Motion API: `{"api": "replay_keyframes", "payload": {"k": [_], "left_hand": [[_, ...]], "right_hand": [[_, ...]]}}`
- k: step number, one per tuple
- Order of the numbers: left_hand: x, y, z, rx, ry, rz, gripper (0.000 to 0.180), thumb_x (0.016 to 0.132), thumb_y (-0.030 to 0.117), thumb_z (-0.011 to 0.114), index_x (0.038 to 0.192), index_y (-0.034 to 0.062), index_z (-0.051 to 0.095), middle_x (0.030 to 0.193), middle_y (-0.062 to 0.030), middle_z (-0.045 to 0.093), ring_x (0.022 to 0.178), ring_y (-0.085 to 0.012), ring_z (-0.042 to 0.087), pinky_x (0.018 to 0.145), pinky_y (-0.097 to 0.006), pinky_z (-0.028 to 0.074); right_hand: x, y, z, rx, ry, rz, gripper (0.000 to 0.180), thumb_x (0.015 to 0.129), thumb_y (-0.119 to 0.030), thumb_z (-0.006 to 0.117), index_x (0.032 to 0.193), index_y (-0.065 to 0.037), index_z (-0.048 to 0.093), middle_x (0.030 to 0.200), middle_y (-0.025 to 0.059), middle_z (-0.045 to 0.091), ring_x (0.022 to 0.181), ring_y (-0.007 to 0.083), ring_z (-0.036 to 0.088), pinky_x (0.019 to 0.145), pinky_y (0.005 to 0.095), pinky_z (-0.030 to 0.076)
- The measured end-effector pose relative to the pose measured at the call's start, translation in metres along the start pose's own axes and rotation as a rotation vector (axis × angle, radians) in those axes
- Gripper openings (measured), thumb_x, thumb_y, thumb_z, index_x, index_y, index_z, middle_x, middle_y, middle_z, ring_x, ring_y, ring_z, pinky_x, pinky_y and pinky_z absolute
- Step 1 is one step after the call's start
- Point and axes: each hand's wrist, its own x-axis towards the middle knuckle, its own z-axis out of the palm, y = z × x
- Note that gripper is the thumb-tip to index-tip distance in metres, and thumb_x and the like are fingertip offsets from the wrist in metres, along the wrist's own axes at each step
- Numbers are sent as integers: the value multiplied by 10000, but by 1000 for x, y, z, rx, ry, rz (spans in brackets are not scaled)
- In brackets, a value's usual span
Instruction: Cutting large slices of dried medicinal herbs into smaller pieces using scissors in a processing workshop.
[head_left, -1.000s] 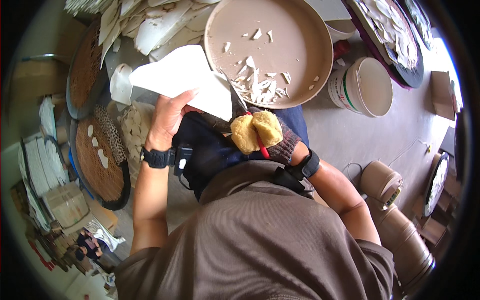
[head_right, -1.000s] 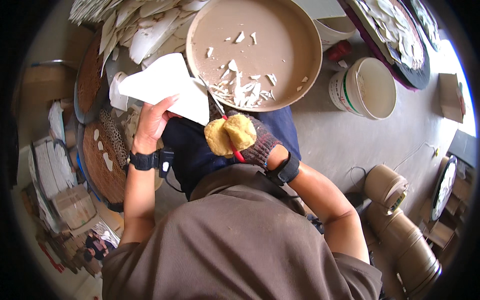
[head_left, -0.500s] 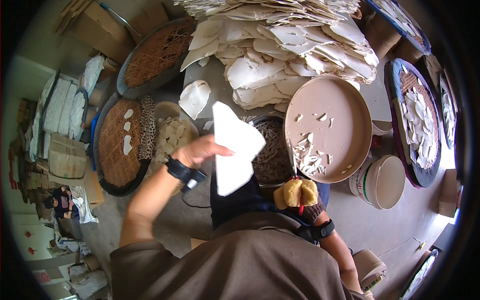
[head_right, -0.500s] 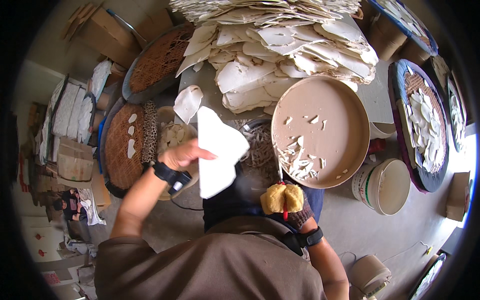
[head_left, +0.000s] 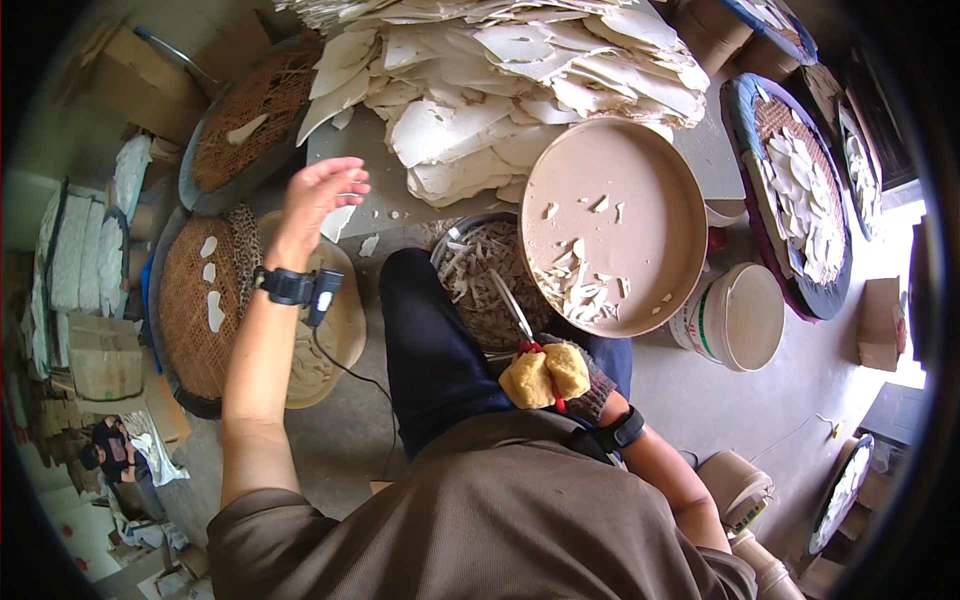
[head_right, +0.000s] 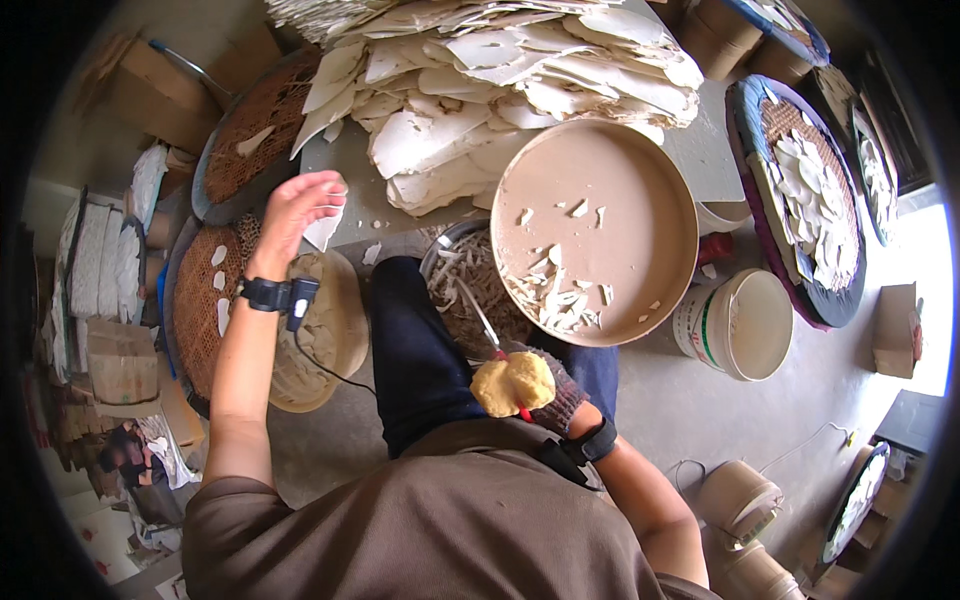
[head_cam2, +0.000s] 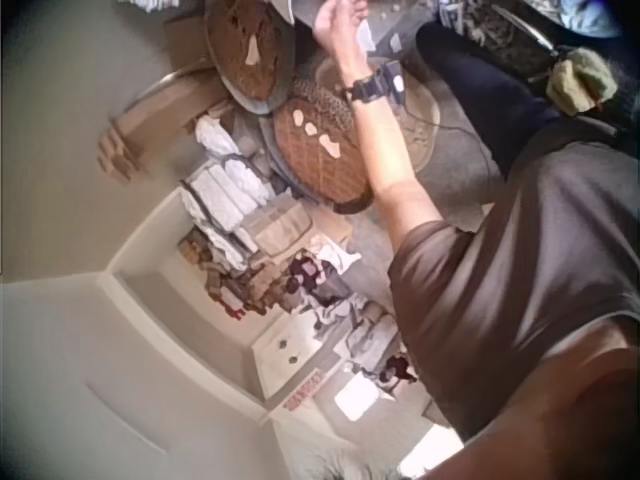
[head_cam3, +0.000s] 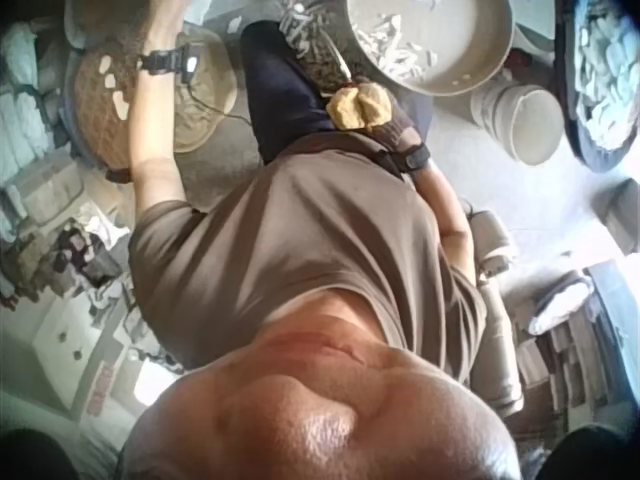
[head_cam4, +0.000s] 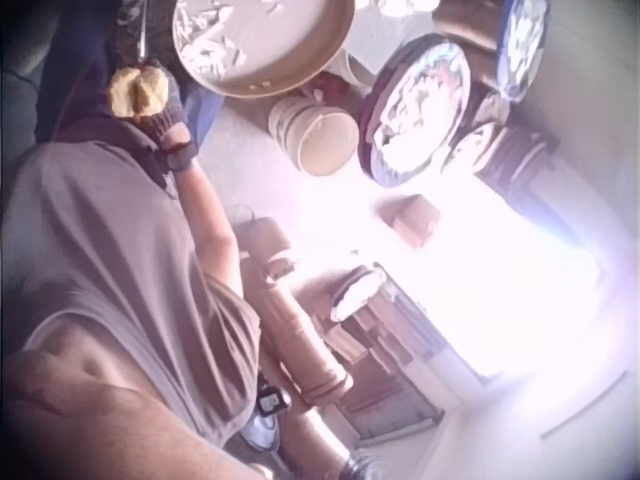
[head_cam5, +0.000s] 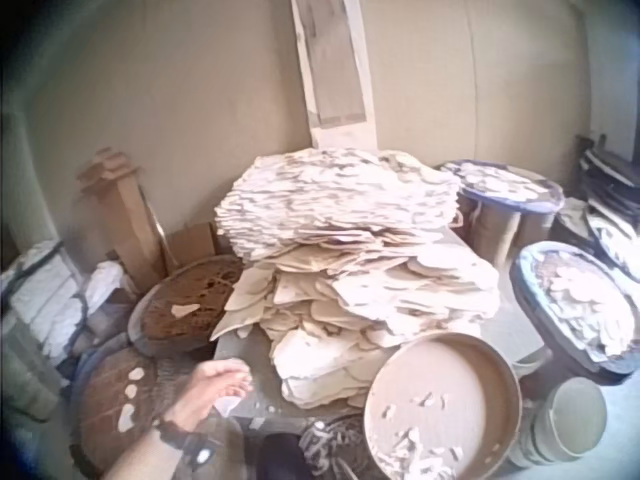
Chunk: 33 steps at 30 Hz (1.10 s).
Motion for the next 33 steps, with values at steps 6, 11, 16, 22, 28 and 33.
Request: {"api": "replay_keyframes", "payload": {"k": [6,11,16,22,28,33], "left_hand": [[23,-28,43,-17,-87,-26,240,835,124,580,1033,-11,576,907,-85,629,788,-139,610,690,-246,498],[73,-25,73,-95,-83,-3,260,840,99,556,1052,-51,544,962,-133,623,826,-188,621,743,-273,510],[147,-34,74,-477,19,-249,296,821,71,549,1052,-105,494,1058,-199,579,998,-314,570,896,-352,464],[175,-32,111,-505,9,-266,193,820,91,567,949,-44,517,941,-154,608,902,-299,605,814,-351,505],[171,-48,116,-582,77,-224,90,814,83,570,776,3,555,728,-105,603,725,-251,634,607,-294,538],[118,-38,108,-349,149,-124,105,782,94,603,760,18,533,696,-85,588,596,-228,635,513,-266,534]], "right_hand": [[-18,2,-2,-1415,70,-288,329,714,-179,687,990,-42,572,922,120,606,872,242,588,771,318,464],[-17,5,-12,-1076,168,-203,301,725,-178,671,974,-42,570,914,124,601,857,256,582,754,328,465],[-18,-8,33,-1328,5,-357,270,788,-183,627,1013,-43,578,957,95,622,860,179,593,776,300,463],[-23,-8,22,-1106,71,-289,293,831,-214,600,1057,-28,575,970,70,621,870,132,577,789,273,459],[-20,-4,10,-1288,34,-301,273,828,-228,604,1020,-38,562,961,85,611,881,159,567,792,289,449],[-20,3,-20,-1226,65,-229,290,815,-209,634,1028,-33,549,982,46,583,898,115,546,802,265,449]]}}
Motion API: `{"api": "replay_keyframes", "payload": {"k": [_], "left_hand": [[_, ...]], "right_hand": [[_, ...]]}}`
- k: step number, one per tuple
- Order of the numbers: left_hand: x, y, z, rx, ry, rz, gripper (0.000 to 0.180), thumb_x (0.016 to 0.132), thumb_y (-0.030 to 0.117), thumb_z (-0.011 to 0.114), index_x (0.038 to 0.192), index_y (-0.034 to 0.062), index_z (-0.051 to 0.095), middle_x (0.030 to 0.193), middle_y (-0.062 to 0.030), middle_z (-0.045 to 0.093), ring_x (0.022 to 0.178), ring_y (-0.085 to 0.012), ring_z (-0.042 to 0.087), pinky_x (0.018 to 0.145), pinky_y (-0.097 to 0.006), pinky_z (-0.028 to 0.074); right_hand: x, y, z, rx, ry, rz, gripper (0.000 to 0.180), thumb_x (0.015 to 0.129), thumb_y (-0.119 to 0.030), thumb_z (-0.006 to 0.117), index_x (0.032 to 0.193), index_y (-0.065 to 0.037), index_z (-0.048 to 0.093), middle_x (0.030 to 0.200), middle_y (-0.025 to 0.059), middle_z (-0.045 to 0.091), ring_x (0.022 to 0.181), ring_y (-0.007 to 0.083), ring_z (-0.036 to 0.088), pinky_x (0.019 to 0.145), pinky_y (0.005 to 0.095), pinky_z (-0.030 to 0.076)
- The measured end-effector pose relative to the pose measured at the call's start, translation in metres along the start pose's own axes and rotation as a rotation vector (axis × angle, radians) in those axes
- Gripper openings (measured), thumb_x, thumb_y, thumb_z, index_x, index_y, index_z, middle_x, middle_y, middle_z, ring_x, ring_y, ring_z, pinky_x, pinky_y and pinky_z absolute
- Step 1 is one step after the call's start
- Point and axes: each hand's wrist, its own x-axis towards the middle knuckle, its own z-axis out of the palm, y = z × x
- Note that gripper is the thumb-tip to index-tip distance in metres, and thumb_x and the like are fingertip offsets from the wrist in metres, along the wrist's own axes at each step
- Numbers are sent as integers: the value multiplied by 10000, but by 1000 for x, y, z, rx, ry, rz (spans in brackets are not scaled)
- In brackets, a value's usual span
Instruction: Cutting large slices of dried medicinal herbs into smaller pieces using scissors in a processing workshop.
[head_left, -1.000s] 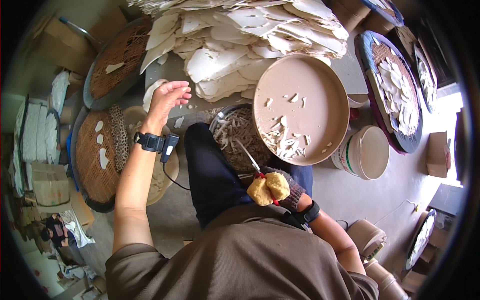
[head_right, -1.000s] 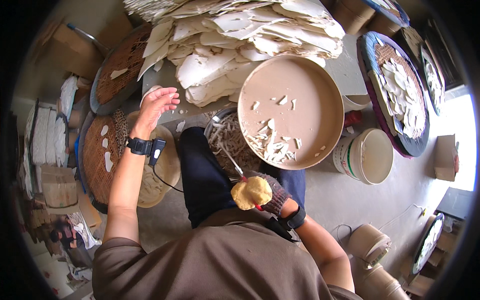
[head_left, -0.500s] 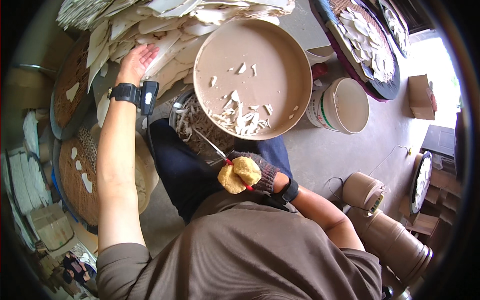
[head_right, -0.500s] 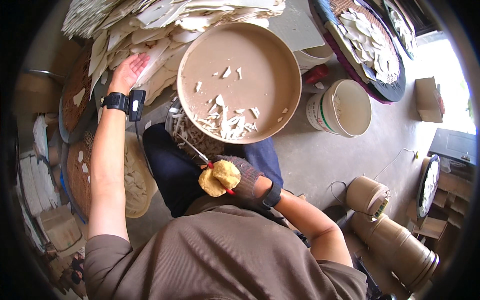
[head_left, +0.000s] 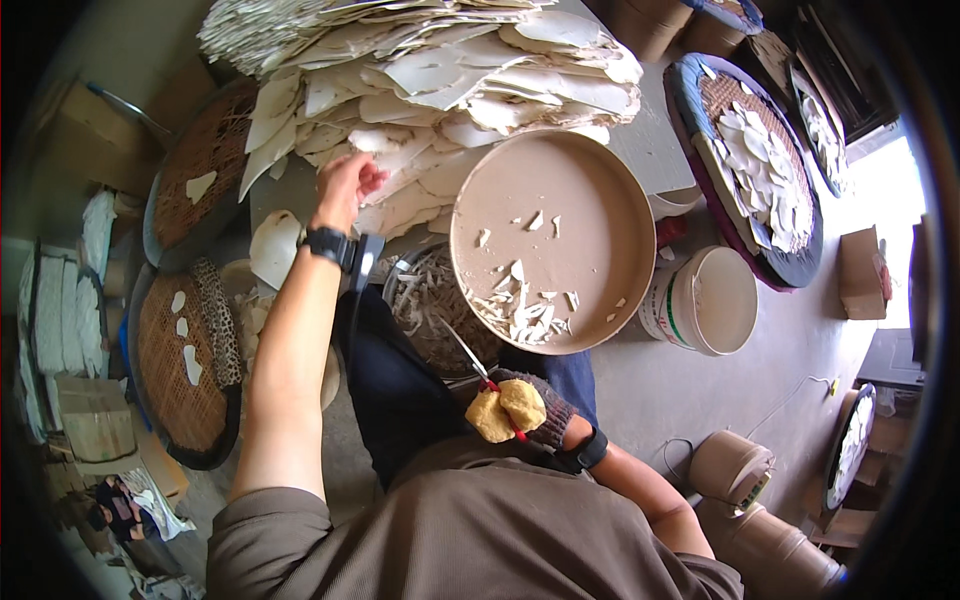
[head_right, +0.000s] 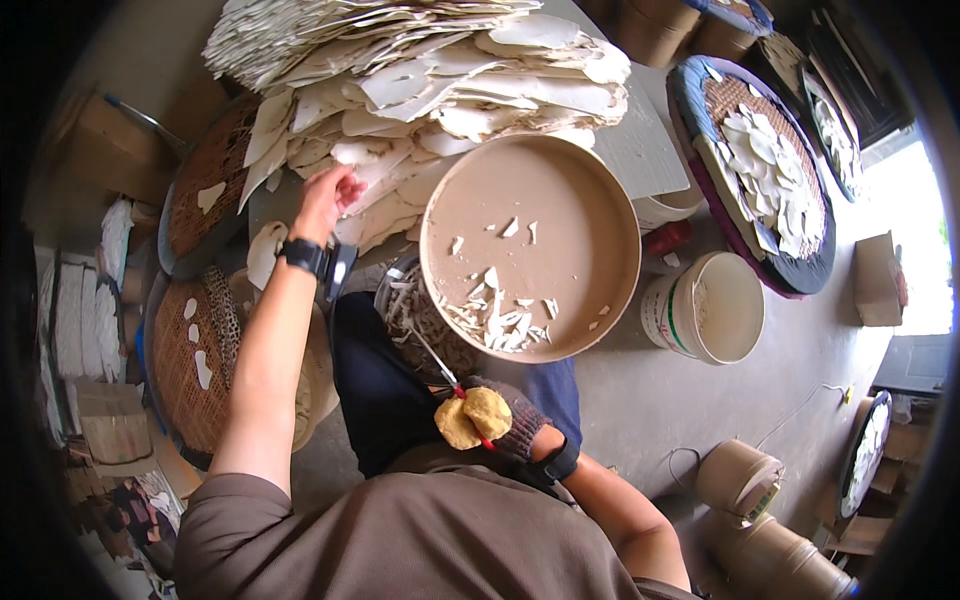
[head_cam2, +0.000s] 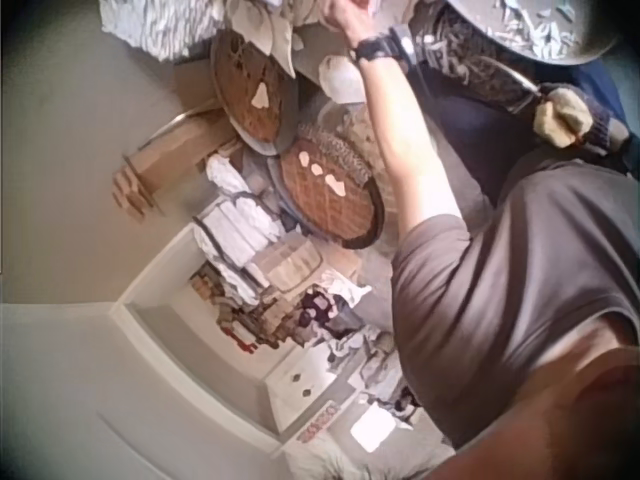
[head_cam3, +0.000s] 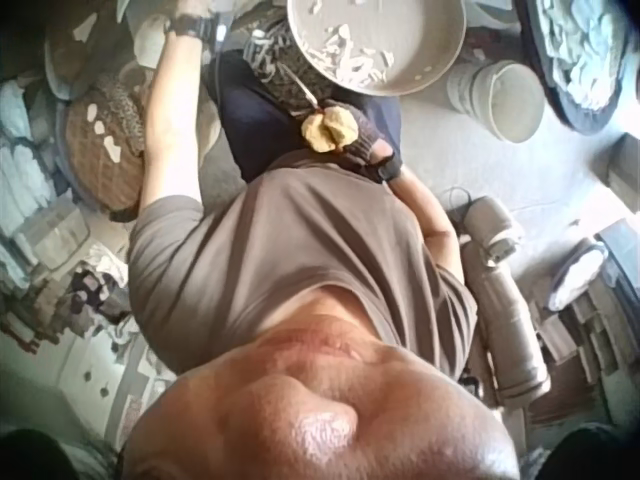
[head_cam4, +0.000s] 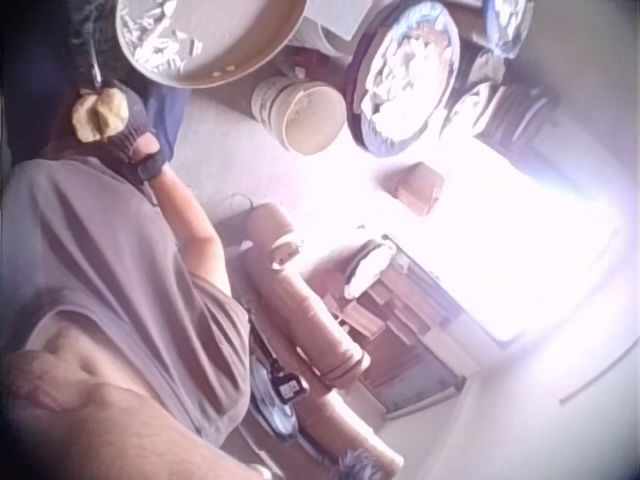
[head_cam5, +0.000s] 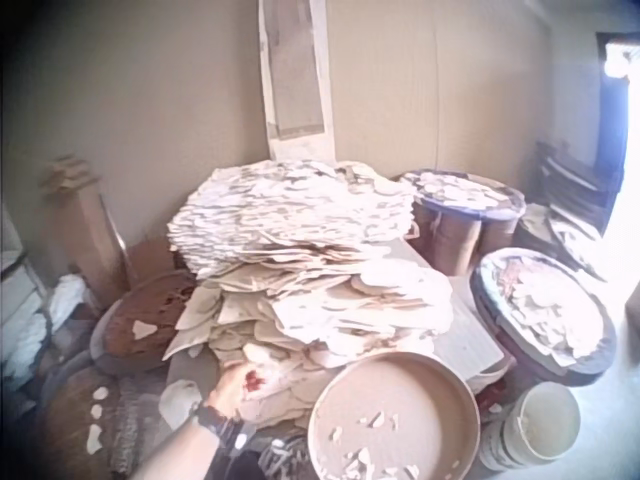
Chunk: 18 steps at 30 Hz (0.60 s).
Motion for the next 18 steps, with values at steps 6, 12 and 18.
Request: {"api": "replay_keyframes", "payload": {"k": [6,12,18], "left_hand": [[-55,-2,-37,128,54,283,127,816,107,561,827,13,475,806,-126,602,657,-212,643,561,-252,515],[-55,-3,-50,-22,198,330,196,829,85,538,969,-35,470,828,-147,604,652,-225,645,552,-275,531],[-31,-8,-35,-51,99,207,128,785,82,622,894,32,577,788,-53,613,608,-143,596,526,-252,511]], "right_hand": [[1,-3,4,170,0,80,291,807,-196,645,1034,-39,556,984,38,592,894,101,555,790,252,461],[9,-23,10,-231,-54,-53,300,772,-159,654,1026,-40,550,979,73,590,922,152,558,812,291,446],[-9,-69,21,-196,51,-138,265,782,-167,616,1005,-43,544,977,122,598,885,219,579,766,319,456]]}}
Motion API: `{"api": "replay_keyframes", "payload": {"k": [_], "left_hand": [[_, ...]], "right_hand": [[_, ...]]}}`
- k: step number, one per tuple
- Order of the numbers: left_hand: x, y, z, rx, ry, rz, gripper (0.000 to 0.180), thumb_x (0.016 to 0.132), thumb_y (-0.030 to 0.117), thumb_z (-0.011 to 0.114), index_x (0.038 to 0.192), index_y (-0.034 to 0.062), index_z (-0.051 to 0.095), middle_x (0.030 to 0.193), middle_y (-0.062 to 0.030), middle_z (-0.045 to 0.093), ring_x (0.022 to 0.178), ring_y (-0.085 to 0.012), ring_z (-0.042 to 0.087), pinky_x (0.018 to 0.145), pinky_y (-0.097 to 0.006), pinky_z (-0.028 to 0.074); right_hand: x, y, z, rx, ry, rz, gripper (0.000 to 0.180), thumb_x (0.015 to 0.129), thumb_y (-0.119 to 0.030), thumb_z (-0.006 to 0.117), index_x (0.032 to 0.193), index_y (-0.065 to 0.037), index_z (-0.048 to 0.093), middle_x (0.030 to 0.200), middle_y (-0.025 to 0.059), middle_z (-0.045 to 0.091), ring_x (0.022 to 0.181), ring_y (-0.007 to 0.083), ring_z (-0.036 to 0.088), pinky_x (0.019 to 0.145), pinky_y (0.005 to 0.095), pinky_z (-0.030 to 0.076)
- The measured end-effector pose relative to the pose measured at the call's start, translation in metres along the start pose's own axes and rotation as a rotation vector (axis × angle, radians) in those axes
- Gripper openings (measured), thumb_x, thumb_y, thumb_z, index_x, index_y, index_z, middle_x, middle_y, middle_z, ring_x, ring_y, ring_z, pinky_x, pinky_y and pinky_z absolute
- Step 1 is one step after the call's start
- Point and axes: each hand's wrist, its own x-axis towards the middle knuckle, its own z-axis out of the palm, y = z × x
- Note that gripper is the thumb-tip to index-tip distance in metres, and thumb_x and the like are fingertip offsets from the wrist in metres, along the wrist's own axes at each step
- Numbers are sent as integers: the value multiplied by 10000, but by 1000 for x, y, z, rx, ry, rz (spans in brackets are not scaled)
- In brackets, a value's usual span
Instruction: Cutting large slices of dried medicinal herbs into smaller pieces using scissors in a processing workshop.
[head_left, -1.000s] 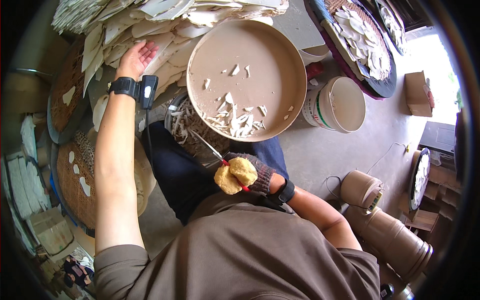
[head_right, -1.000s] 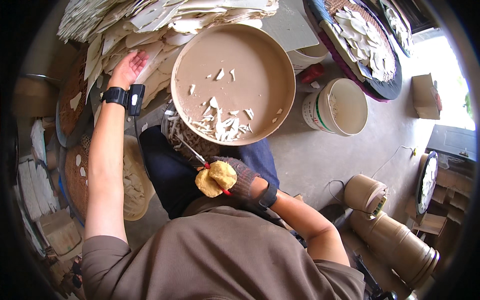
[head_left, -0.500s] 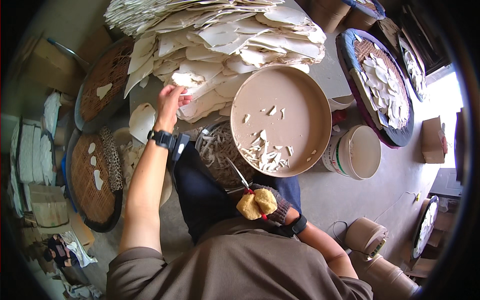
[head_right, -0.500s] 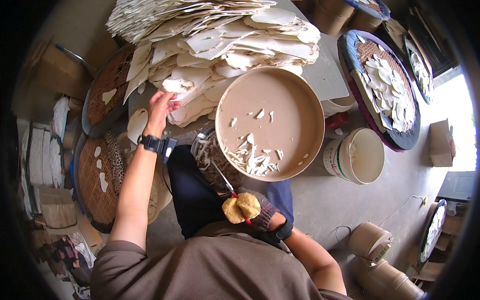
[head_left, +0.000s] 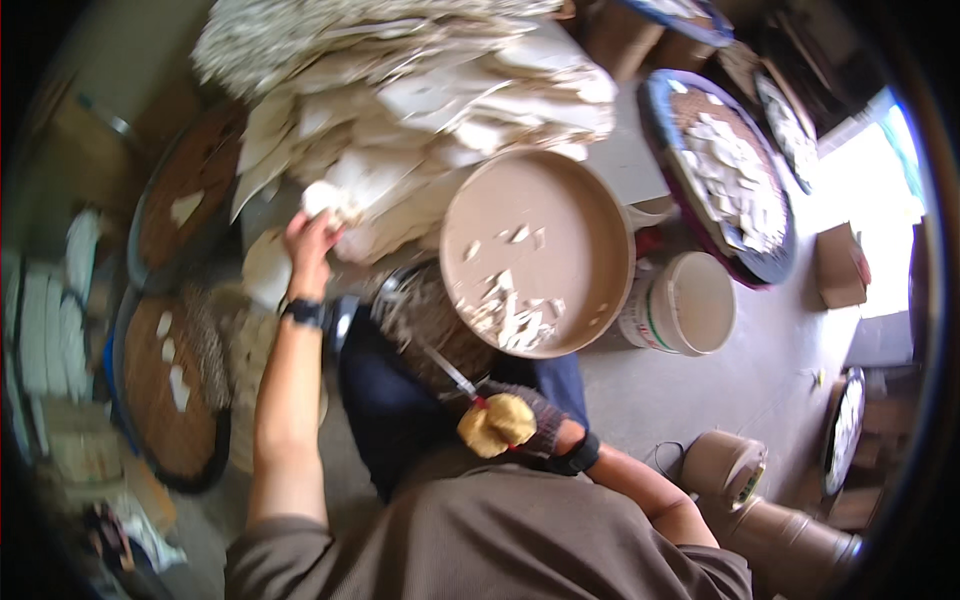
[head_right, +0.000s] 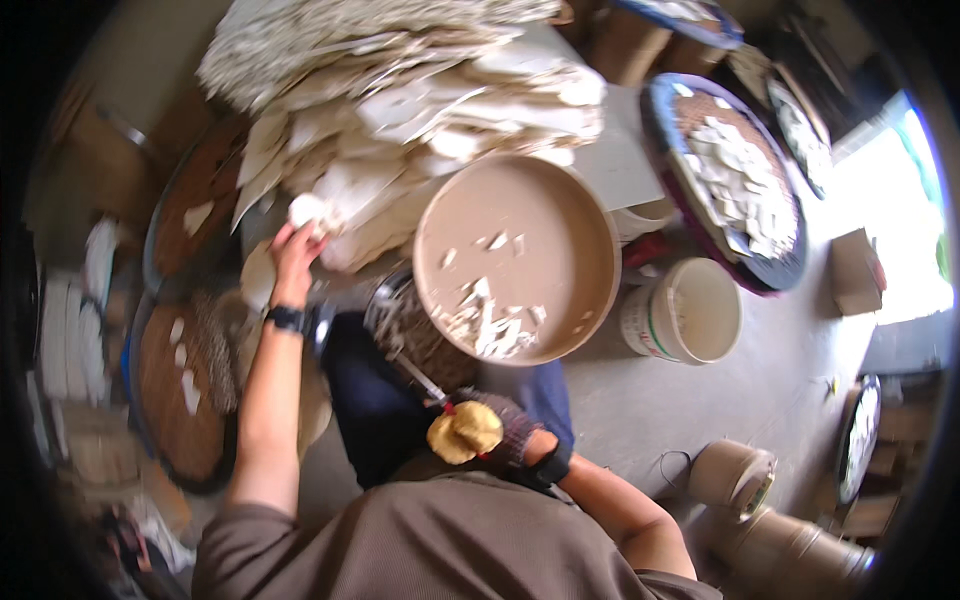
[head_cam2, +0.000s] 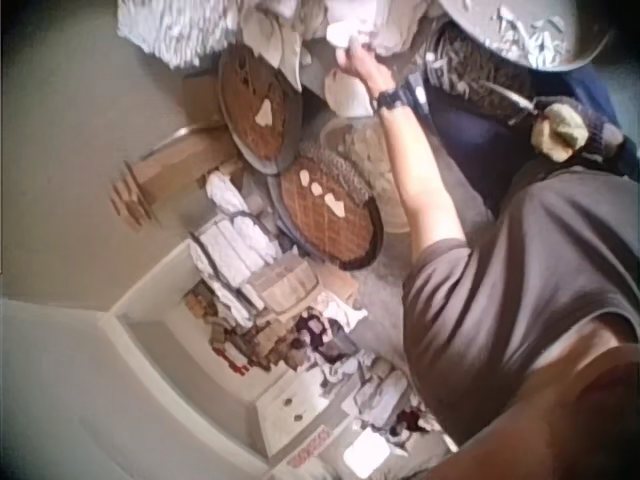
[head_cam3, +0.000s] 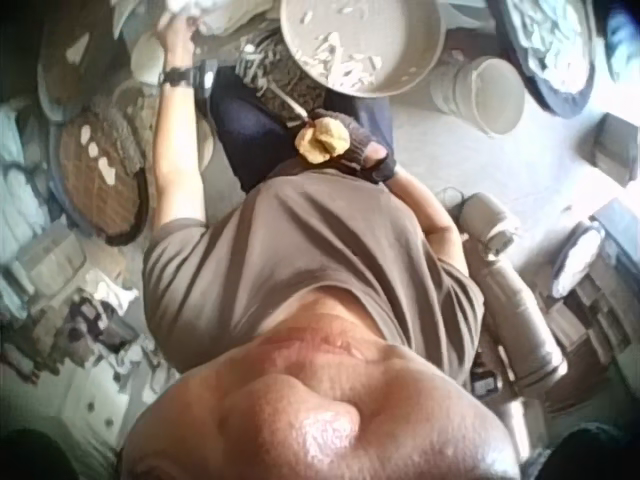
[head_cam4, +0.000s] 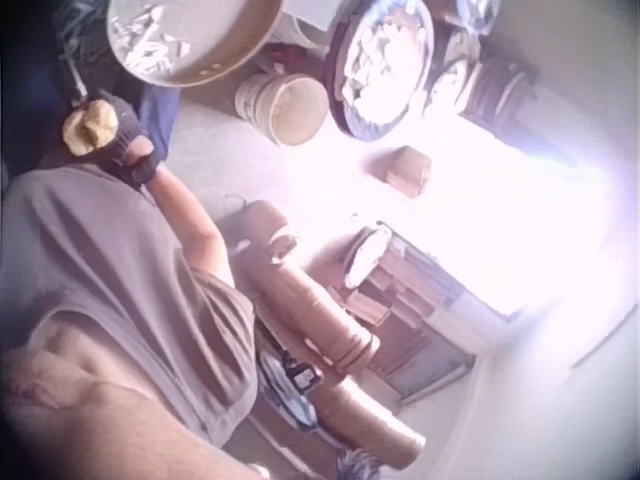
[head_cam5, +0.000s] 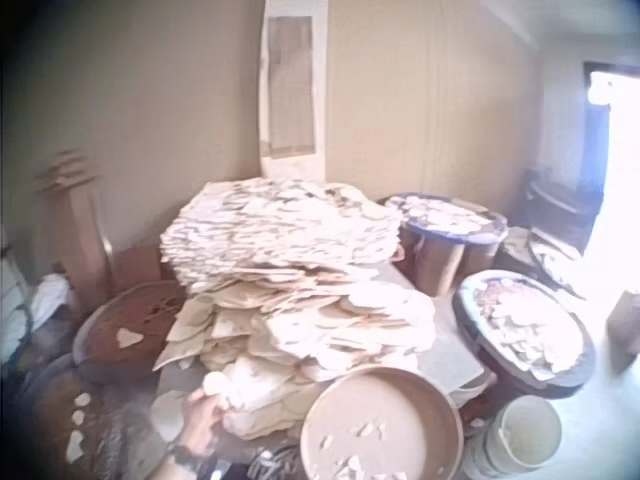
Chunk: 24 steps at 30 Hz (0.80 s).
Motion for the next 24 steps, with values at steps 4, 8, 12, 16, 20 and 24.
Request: {"api": "replay_keyframes", "payload": {"k": [4,8,12,16,20,24], "left_hand": [[-26,-19,-9,-124,-180,-8,267,820,38,551,1076,58,478,1029,-81,572,860,-185,577,723,-332,505],[-86,0,1,-88,-264,-101,463,796,29,495,1244,70,385,1085,-113,517,868,-223,550,660,-303,474],[-125,7,23,482,-531,220,332,814,69,558,1146,64,550,1211,-189,452,971,-256,529,783,-323,455],[-159,35,70,319,-348,13,277,822,111,546,1037,-64,557,1052,-155,555,885,-212,552,755,-310,449],[-159,31,64,306,-290,22,320,807,134,569,1050,-71,541,976,-138,586,835,-214,562,743,-303,448],[-177,39,59,348,-173,36,321,802,141,578,1046,-64,546,964,-137,591,825,-207,561,731,-297,445]], "right_hand": [[0,26,-2,112,-43,62,311,838,-288,570,984,-14,593,912,108,629,850,213,592,776,318,462],[5,54,9,-243,100,-30,314,819,-291,573,987,-27,594,939,128,631,862,212,593,777,317,464],[8,74,3,-70,152,-14,301,793,-257,614,987,-29,579,911,118,620,839,190,579,772,301,466],[12,81,-2,-22,305,-146,211,821,-243,583,878,-39,595,800,104,611,712,199,550,688,324,462],[2,27,-5,-156,290,-48,245,820,-269,596,935,-52,589,858,98,617,788,189,581,724,291,474],[20,92,16,110,349,-162,271,784,-220,627,970,-32,574,937,119,599,879,195,568,802,290,462]]}}
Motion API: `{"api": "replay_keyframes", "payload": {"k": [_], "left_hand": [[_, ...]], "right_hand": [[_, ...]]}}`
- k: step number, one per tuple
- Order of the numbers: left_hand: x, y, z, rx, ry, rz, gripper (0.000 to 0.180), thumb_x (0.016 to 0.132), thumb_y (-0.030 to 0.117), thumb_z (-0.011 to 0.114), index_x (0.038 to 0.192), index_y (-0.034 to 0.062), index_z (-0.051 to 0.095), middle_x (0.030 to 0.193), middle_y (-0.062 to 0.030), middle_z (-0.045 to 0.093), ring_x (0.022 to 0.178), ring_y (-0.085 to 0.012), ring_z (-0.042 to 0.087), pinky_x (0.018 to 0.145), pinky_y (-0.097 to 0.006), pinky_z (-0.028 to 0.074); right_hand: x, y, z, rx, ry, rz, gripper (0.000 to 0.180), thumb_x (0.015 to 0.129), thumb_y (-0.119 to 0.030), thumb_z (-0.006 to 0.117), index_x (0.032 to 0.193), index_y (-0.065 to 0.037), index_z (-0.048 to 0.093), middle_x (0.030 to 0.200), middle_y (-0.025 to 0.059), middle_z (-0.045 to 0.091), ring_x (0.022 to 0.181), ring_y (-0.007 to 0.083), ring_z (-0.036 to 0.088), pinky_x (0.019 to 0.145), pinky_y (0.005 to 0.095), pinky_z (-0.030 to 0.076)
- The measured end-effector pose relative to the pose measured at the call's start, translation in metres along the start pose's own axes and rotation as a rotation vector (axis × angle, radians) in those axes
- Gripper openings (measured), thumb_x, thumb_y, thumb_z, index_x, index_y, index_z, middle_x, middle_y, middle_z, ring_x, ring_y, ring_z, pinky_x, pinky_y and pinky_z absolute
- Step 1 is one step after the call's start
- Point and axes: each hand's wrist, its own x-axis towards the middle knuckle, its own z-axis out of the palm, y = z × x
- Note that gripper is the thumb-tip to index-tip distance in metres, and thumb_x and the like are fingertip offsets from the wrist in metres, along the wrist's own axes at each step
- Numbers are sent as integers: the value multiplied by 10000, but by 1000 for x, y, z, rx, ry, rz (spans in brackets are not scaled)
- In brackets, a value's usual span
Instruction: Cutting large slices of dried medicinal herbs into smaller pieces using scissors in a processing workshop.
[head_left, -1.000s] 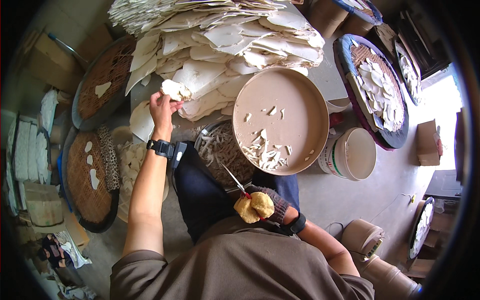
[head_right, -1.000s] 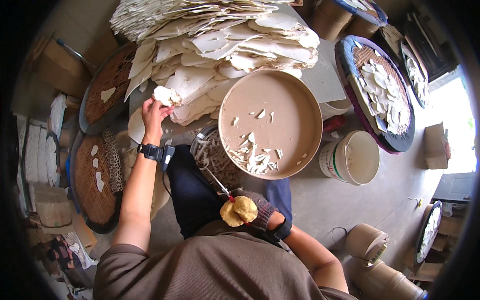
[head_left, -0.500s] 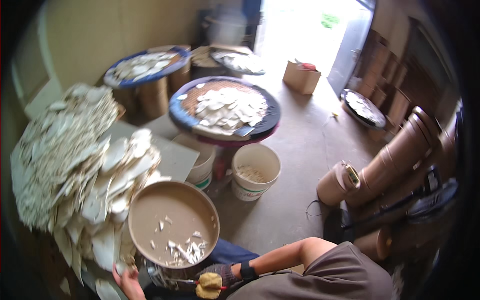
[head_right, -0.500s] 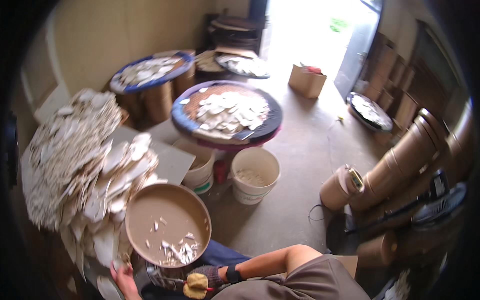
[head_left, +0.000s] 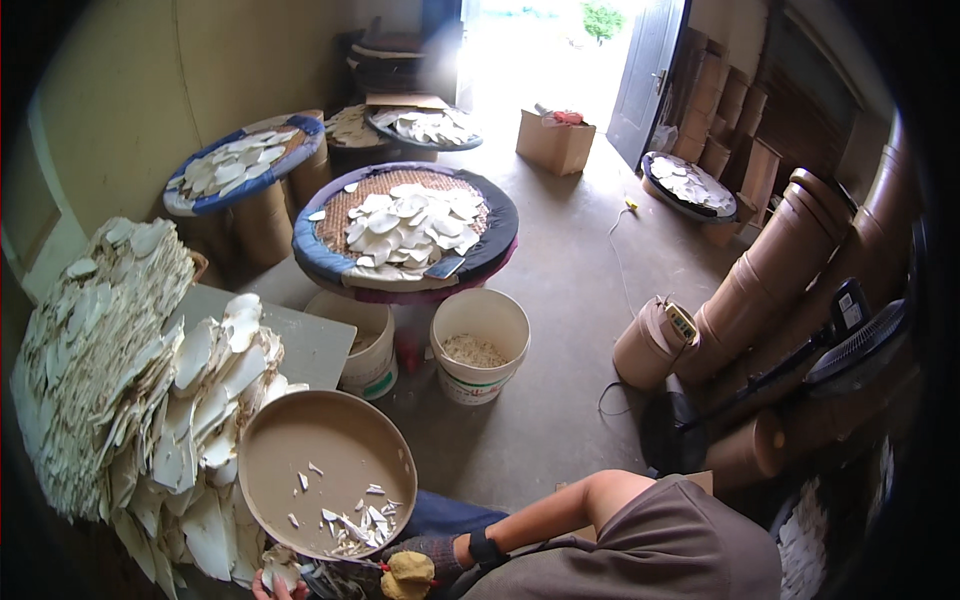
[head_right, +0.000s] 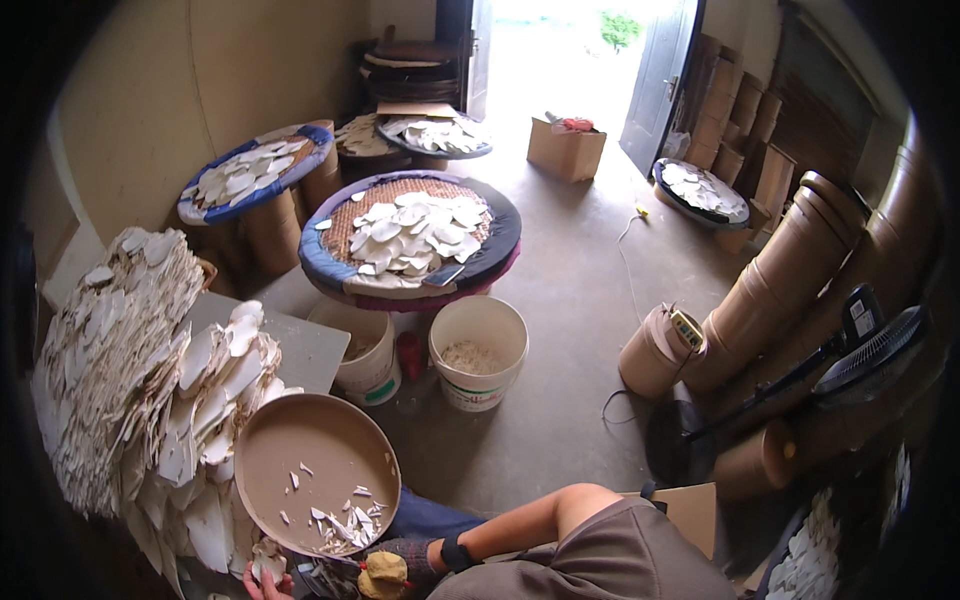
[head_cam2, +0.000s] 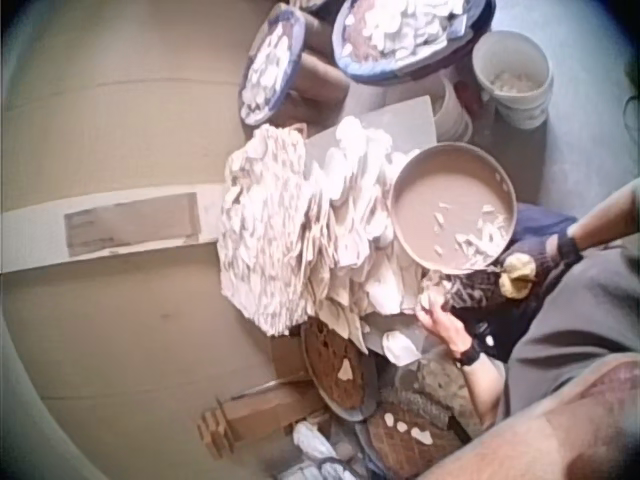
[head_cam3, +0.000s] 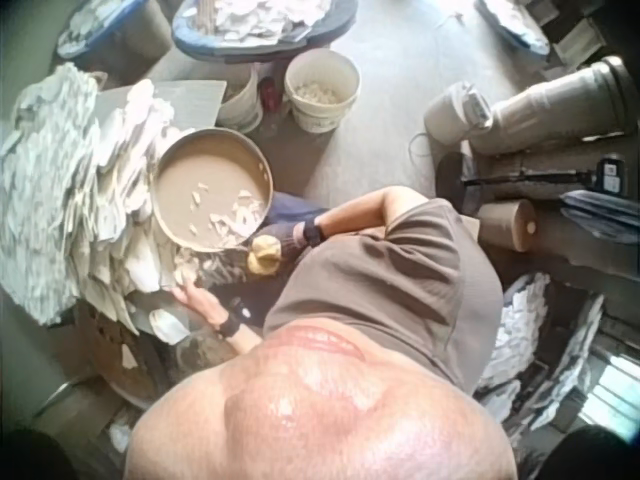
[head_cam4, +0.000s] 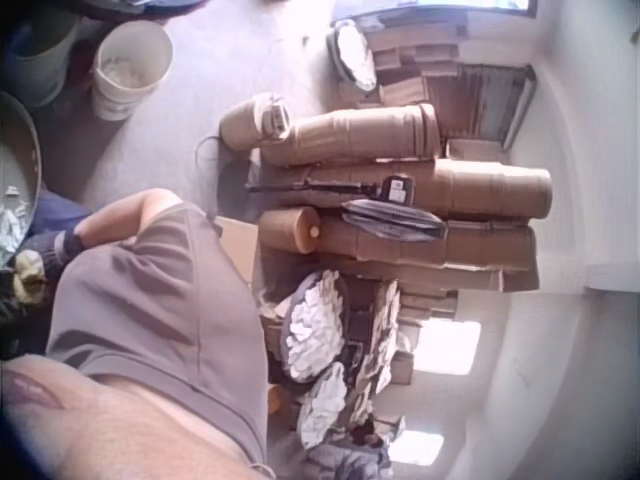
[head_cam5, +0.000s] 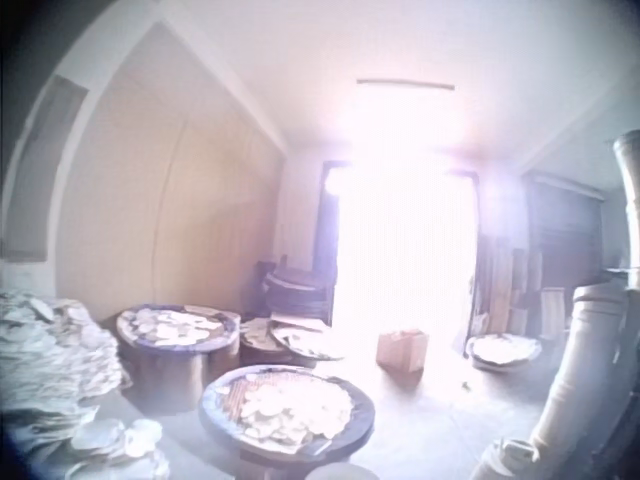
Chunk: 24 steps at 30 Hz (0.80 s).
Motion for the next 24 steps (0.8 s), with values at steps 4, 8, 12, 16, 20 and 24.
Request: {"api": "replay_keyframes", "payload": {"k": [4,8,12,16,20,24], "left_hand": [[8,-43,-12,-401,-94,-78,449,813,68,532,1237,51,385,1094,-118,498,894,-210,529,687,-312,484],[1,-39,19,-493,-107,-109,446,794,-11,547,1205,-18,376,1067,-162,512,897,-243,552,768,-367,514],[0,-48,29,-455,-141,-95,383,822,11,536,1163,-30,366,963,-165,576,761,-234,626,691,-310,542],[-9,-49,26,-367,-120,-119,370,830,10,524,1164,-32,370,999,-168,583,797,-240,634,686,-281,531],[-19,-52,25,-211,-222,-124,397,837,22,521,1198,-37,367,982,-158,601,757,-215,641,649,-261,529],[-17,-51,20,-185,-264,-120,432,854,40,503,1255,-29,358,970,-140,610,737,-199,641,638,-259,530]], "right_hand": [[-10,-48,-17,-718,-147,-292,459,654,-166,656,1091,-83,541,1113,117,546,1058,256,506,924,316,402],[-12,-37,-34,-38,-57,-98,486,641,-116,655,1109,-73,530,1093,142,531,1016,295,514,900,340,402],[0,-8,-37,-282,-127,-281,346,732,-97,585,1068,-28,541,1047,160,553,984,306,537,856,374,428],[11,-14,-21,1116,-174,401,276,834,-110,545,1084,3,522,1037,144,581,956,246,567,853,339,463],[15,-7,-18,468,-182,184,233,850,-90,522,1063,3,533,1018,142,597,932,233,582,810,342,468],[17,-17,-18,1245,-305,296,281,906,-125,468,1149,16,463,1121,121,541,1016,208,550,904,331,450]]}}
